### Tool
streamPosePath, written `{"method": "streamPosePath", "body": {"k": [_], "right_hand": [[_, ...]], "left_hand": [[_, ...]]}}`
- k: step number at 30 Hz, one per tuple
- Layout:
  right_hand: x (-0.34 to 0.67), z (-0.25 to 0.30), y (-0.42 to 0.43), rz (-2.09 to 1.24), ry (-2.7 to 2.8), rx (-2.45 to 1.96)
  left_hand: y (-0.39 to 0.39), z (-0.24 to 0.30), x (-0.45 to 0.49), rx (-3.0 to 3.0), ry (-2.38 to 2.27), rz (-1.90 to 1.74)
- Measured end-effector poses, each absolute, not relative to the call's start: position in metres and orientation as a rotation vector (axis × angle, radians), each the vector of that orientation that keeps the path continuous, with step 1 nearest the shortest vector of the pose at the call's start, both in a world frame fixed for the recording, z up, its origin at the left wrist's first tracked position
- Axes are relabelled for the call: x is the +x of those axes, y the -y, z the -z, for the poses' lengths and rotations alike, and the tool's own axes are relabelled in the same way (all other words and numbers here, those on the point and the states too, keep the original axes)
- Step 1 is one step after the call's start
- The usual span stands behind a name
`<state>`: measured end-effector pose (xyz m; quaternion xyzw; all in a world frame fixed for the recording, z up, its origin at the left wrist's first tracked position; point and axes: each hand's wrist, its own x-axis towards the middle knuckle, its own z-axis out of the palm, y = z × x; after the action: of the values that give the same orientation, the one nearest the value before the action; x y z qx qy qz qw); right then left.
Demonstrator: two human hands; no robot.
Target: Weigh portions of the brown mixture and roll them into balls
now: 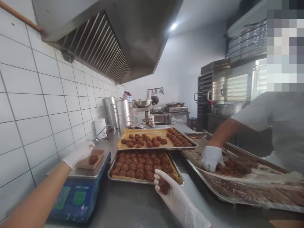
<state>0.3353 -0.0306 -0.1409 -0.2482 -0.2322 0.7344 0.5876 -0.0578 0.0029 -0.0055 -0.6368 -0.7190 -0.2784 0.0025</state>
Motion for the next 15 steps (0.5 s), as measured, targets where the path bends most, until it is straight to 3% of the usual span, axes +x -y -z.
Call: {"method": "streamPosePath", "body": {"k": [4,8,15], "right_hand": [[0.335,0.146,0.03,-1.647,0.602,-0.604],[0.336,0.152,0.026,-1.639,0.654,-0.583],[0.35,0.155,0.01,-1.508,0.799,-0.664]], "left_hand": [[0.035,0.027,0.012,-2.047,2.059,1.031],[0.066,0.067,0.123,-2.837,1.431,1.197],[0.016,0.108,0.203,-2.984,1.024,1.304]]}}
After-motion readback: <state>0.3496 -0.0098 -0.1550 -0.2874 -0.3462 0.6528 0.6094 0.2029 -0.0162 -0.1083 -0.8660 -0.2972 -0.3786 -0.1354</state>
